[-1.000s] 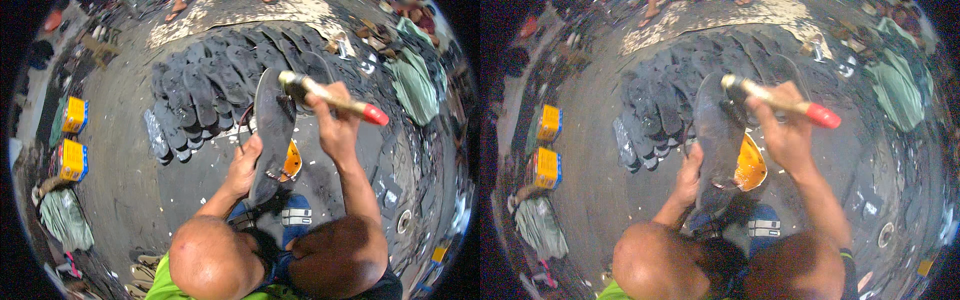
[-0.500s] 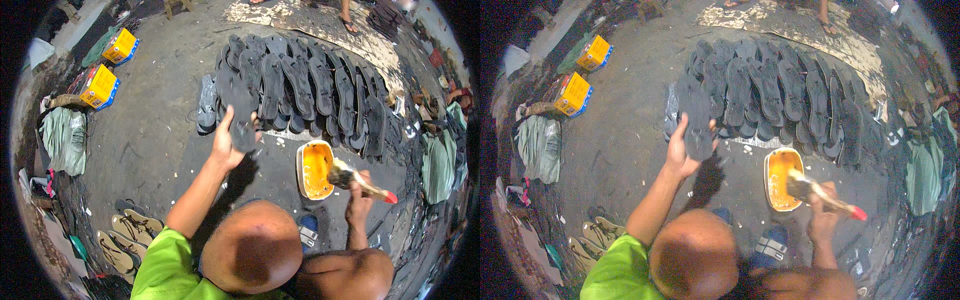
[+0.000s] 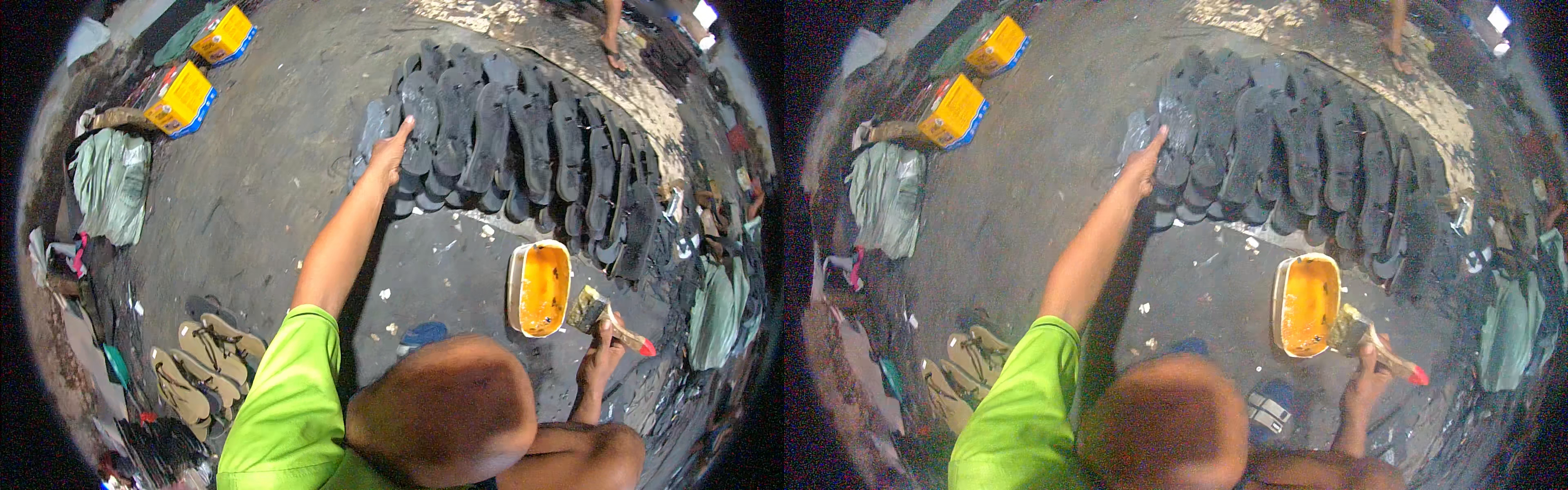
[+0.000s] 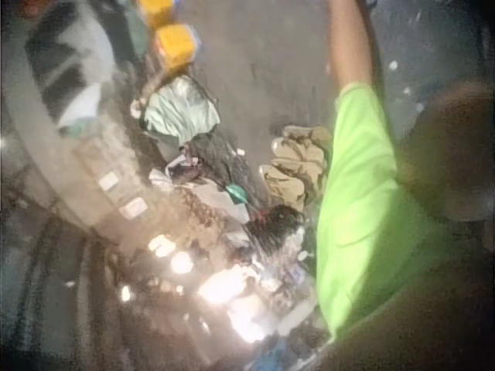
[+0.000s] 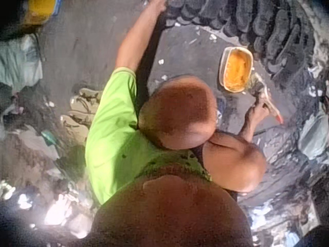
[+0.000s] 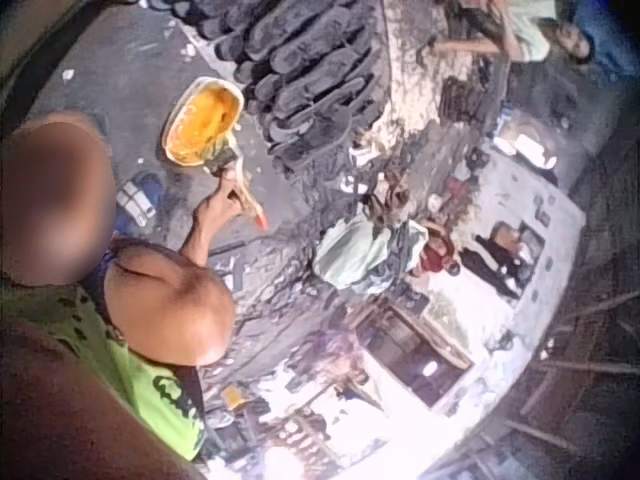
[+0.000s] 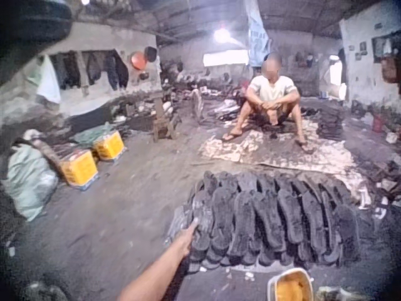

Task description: The person is painting flip-flops with a yellow substance using a brush. They pick up each flip-flop, apply the substance, and place it back down, repeating the process for multiple flip-flops.

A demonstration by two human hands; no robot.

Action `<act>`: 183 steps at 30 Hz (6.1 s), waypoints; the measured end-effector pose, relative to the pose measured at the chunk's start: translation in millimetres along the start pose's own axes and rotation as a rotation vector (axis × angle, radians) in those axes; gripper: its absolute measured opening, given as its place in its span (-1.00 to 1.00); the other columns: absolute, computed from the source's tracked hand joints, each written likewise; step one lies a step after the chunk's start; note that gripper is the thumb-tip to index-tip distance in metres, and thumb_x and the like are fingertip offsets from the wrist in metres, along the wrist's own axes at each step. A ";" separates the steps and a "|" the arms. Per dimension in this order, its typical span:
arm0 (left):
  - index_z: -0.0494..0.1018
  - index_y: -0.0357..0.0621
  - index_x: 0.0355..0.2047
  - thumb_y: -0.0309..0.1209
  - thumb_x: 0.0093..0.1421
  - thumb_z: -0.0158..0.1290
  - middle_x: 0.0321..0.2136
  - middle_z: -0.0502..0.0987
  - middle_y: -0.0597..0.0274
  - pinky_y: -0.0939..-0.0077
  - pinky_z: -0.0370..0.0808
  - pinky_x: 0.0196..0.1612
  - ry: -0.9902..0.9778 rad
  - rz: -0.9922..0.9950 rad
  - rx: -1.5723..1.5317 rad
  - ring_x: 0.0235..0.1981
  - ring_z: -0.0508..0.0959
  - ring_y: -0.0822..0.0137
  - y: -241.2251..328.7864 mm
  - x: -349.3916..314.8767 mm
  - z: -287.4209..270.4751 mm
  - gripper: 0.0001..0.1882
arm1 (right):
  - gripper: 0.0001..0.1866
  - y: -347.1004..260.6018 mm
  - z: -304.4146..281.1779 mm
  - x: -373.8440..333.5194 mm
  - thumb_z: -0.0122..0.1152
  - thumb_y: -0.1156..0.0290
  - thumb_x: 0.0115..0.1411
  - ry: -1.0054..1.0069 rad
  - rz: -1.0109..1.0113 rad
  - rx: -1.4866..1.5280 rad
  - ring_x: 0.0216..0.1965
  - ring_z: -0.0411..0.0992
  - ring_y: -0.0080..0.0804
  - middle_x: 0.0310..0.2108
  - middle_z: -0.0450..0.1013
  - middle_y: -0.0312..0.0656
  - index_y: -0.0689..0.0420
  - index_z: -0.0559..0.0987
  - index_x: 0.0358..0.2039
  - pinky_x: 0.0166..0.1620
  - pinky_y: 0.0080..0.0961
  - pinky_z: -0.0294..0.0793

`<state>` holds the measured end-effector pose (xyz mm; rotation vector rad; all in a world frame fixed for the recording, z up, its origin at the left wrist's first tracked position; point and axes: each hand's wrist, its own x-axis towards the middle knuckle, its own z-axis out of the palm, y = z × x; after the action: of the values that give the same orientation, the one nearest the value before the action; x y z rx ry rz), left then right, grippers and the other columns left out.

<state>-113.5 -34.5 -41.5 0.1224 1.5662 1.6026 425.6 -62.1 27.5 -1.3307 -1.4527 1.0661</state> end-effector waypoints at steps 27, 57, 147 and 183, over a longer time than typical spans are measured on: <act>0.25 -0.27 0.22 -0.45 0.10 0.11 0.21 0.23 -0.21 -0.04 0.21 0.22 1.273 0.376 0.671 0.22 0.23 -0.23 -176.1 -300.3 -320.6 -0.35 | -0.72 -21.5 -24.4 -1.0 0.10 0.38 0.34 -0.254 -0.118 -0.452 0.01 0.37 -0.28 -0.08 0.44 -0.14 0.27 0.52 -0.03 0.17 -0.36 0.27; 0.31 -0.18 0.15 0.01 0.30 0.08 -0.07 0.55 0.16 0.29 0.61 -0.05 -0.378 0.033 -0.327 -0.17 0.61 0.24 2.2 -243.7 38.8 -0.40 | -0.61 -22.7 -12.8 -4.4 0.25 0.15 0.26 -0.222 0.103 -0.097 -0.24 0.57 -0.31 -0.24 0.61 -0.14 0.29 0.64 -0.22 -0.12 -0.25 0.50; 0.44 -0.22 0.06 0.01 0.28 0.08 -0.14 0.61 0.06 0.23 0.58 -0.09 -0.234 0.105 -0.249 -0.17 0.63 0.15 39.4 -58.0 -70.4 -0.44 | -0.55 -43.1 -21.5 59.5 0.09 0.14 0.40 0.071 -0.097 -0.058 -0.28 0.34 -0.58 -0.25 0.44 -0.30 0.35 0.51 -0.02 -0.17 -0.61 0.34; 0.12 -0.37 0.30 0.46 -0.22 0.23 0.13 0.29 -0.12 0.12 0.35 0.04 1.412 -0.497 0.066 0.10 0.31 0.01 -157.5 -204.0 -592.2 0.33 | -0.49 11.2 -7.9 107.3 0.04 0.12 0.37 -0.327 0.062 -0.520 -0.01 0.43 -0.16 -0.03 0.51 0.00 0.32 0.53 0.08 0.14 -0.28 0.34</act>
<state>-269.6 -641.2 -198.2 -1.5331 2.3316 1.1697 430.8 45.9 24.1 -1.6180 -2.0433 1.0162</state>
